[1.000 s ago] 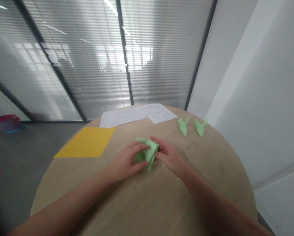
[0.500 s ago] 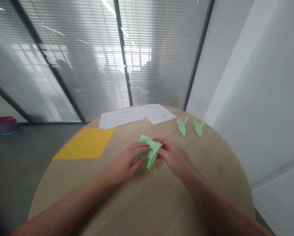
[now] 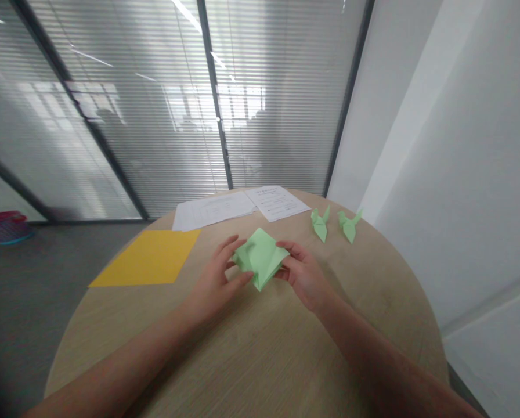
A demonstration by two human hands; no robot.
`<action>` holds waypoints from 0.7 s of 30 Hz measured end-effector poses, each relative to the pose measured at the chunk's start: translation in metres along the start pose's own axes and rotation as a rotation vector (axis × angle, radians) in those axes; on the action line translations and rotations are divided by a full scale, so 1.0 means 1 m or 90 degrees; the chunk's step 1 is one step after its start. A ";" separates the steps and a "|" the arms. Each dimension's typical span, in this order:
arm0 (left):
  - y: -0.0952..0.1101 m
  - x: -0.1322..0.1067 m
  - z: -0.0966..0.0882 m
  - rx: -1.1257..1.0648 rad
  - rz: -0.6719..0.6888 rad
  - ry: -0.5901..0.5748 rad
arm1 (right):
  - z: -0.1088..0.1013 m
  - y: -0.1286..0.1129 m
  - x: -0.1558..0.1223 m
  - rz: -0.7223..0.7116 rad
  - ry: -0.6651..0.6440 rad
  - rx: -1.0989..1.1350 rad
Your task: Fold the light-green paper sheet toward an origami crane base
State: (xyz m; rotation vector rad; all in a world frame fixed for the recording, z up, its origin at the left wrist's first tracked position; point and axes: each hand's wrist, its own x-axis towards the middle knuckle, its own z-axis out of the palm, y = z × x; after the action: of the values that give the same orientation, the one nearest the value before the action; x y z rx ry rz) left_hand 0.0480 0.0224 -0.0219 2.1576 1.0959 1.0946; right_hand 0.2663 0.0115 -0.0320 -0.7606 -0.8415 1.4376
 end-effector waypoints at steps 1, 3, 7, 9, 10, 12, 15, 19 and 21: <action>-0.001 0.000 0.001 -0.029 -0.010 0.001 | 0.000 0.000 0.000 0.002 0.001 0.003; -0.003 0.000 0.003 -0.074 -0.022 0.003 | 0.001 0.000 0.000 0.008 0.002 0.010; -0.003 0.000 0.005 -0.129 -0.024 -0.009 | 0.002 0.000 0.000 0.020 0.001 0.026; -0.003 0.000 0.006 -0.167 -0.027 -0.023 | 0.003 -0.001 0.000 0.027 0.004 0.036; -0.004 0.000 0.006 -0.192 -0.030 -0.028 | 0.003 -0.002 0.000 0.029 0.007 0.038; -0.004 0.001 0.007 -0.248 -0.036 -0.029 | 0.004 -0.003 0.000 0.033 0.016 0.039; -0.005 0.003 0.006 -0.287 -0.057 -0.011 | 0.005 -0.003 0.000 0.044 0.027 0.032; -0.003 0.008 0.001 -0.223 -0.122 0.009 | 0.006 -0.002 -0.002 0.049 0.024 0.012; 0.000 0.009 -0.001 -0.201 -0.154 0.010 | 0.008 -0.001 -0.004 0.042 0.014 -0.008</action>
State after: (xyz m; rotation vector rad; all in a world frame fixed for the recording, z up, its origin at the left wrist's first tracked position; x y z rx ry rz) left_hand 0.0503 0.0297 -0.0171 1.7271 1.0767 1.0921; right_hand 0.2604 0.0076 -0.0273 -0.8189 -0.8150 1.4803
